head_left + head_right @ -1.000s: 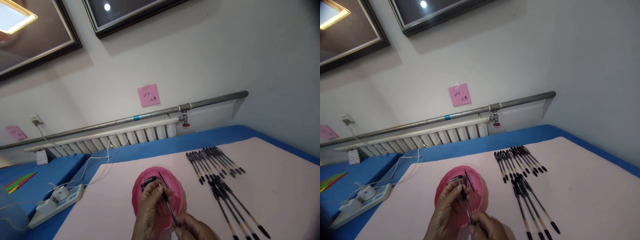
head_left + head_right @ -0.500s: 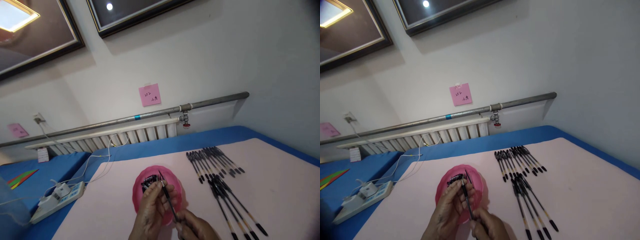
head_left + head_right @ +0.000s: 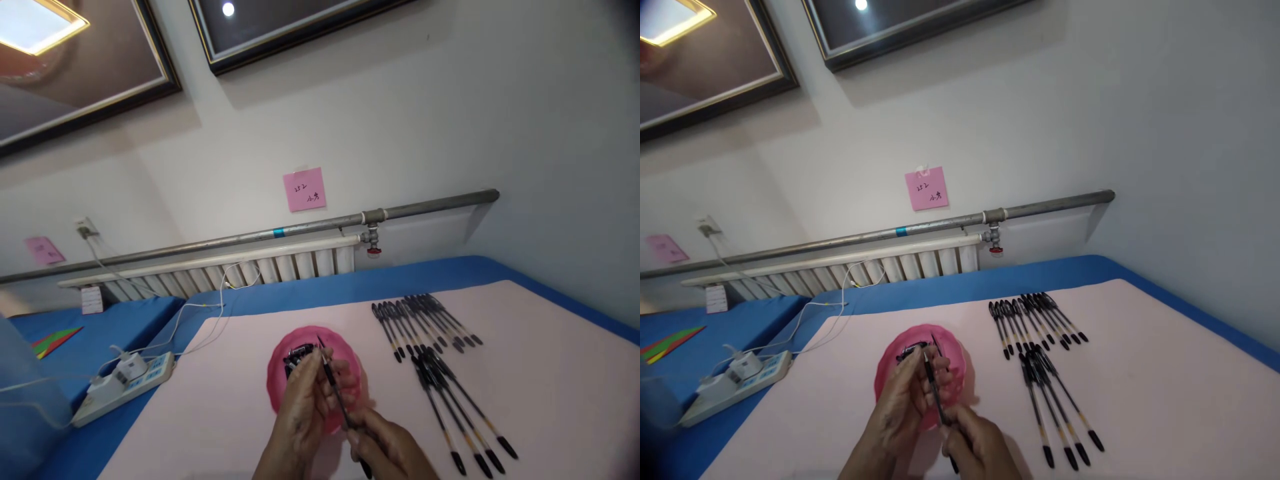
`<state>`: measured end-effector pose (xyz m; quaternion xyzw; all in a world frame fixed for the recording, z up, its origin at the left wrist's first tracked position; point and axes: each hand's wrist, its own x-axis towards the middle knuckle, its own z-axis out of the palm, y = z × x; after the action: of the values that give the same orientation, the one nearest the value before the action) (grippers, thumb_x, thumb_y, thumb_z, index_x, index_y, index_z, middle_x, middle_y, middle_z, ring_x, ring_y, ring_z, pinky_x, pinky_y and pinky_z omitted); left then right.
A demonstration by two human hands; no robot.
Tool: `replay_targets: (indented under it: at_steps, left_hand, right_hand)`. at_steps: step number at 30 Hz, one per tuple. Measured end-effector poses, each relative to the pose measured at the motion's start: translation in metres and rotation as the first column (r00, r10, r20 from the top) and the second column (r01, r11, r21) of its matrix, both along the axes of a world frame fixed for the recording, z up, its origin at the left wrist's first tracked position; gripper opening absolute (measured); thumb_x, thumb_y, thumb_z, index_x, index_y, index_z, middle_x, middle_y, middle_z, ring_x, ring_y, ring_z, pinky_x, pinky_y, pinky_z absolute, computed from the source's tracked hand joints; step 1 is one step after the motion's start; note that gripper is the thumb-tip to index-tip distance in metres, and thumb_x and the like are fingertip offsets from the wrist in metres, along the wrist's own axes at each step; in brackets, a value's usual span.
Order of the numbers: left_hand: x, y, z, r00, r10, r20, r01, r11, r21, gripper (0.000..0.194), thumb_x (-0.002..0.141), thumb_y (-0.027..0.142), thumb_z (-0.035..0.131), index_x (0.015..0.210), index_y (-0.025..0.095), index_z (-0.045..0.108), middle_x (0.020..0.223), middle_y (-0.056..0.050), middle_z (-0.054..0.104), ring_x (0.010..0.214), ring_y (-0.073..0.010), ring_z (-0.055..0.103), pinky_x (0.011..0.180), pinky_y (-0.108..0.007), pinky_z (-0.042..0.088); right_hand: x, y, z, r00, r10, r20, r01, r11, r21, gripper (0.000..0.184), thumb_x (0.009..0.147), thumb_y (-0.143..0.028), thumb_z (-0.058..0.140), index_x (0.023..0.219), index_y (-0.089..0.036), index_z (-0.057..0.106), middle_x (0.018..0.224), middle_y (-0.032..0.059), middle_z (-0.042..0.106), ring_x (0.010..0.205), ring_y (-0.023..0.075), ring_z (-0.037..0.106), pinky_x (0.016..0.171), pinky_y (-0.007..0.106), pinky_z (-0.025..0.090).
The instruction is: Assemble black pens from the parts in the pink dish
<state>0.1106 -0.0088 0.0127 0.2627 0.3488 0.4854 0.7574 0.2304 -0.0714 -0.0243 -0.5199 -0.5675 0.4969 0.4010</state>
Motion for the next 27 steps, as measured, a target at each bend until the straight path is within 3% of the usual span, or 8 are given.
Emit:
replay_targets:
  at_steps: [5,9,15,21,24,27]
  left_hand:
    - [-0.003,-0.001,0.004,1.000,-0.003,0.006,0.003,0.998,0.056,0.017,0.067,0.023,0.071,0.076,0.013,0.061,0.070,-0.006,0.068,0.064,-0.0163,0.065,0.057,-0.024,0.052]
    - [-0.006,-0.007,0.006,0.995,-0.064,0.071,0.060,0.997,0.047,0.019,0.070,0.025,0.068,0.081,0.011,0.063,0.077,-0.009,0.069,0.069,-0.0180,0.066,0.063,-0.028,0.053]
    - [-0.012,-0.021,0.000,0.996,0.083,0.033,-0.085,0.995,0.044,0.015,0.069,0.021,0.070,0.078,0.014,0.061,0.073,-0.006,0.068,0.068,-0.0179,0.066,0.064,-0.029,0.054]
    - [-0.024,-0.025,-0.002,0.999,0.012,0.045,-0.016,0.996,0.092,0.022,0.071,0.027,0.068,0.083,0.011,0.061,0.080,-0.010,0.069,0.072,-0.0187,0.067,0.069,-0.031,0.054]
    - [-0.025,-0.026,-0.009,0.997,0.079,0.024,-0.081,0.991,0.106,0.022,0.070,0.031,0.069,0.080,0.014,0.059,0.073,-0.005,0.068,0.065,-0.0158,0.065,0.060,-0.027,0.052]
    - [-0.027,-0.029,-0.013,0.995,0.088,0.049,-0.094,0.986,0.140,0.020,0.068,0.028,0.070,0.073,0.015,0.056,0.070,-0.004,0.067,0.064,-0.0147,0.065,0.059,-0.024,0.051]
  right_hand:
    - [-0.008,0.000,-0.006,0.980,-0.004,-0.199,0.001,1.000,-0.015,0.018,0.074,-0.037,0.047,0.069,-0.020,0.046,0.051,-0.0078,0.038,0.043,0.0072,0.031,0.043,0.020,0.025]
    - [-0.012,-0.001,-0.011,0.940,0.006,-0.340,-0.027,0.998,-0.058,0.023,0.075,-0.042,0.046,0.066,-0.021,0.044,0.043,-0.0104,0.034,0.033,0.0046,0.024,0.036,0.020,0.018]
    - [-0.016,-0.007,-0.009,0.943,0.020,-0.332,-0.039,0.998,-0.052,0.021,0.071,-0.040,0.051,0.066,-0.020,0.045,0.045,-0.0097,0.038,0.030,0.0027,0.023,0.035,0.020,0.014]
    - [-0.017,-0.012,-0.003,0.956,0.068,-0.287,-0.095,0.992,-0.081,0.022,0.073,-0.041,0.048,0.066,-0.020,0.045,0.046,-0.0097,0.037,0.033,0.0042,0.023,0.036,0.020,0.017]
    - [-0.016,-0.015,-0.005,0.978,0.085,-0.191,-0.094,0.995,-0.041,0.019,0.074,-0.037,0.048,0.067,-0.019,0.048,0.053,-0.0066,0.046,0.039,0.0050,0.031,0.039,0.020,0.021]
    - [-0.018,-0.020,-0.006,0.979,0.072,-0.190,-0.085,0.995,-0.060,0.018,0.075,-0.036,0.048,0.071,-0.018,0.050,0.056,-0.0062,0.048,0.040,0.0046,0.029,0.040,0.020,0.019]
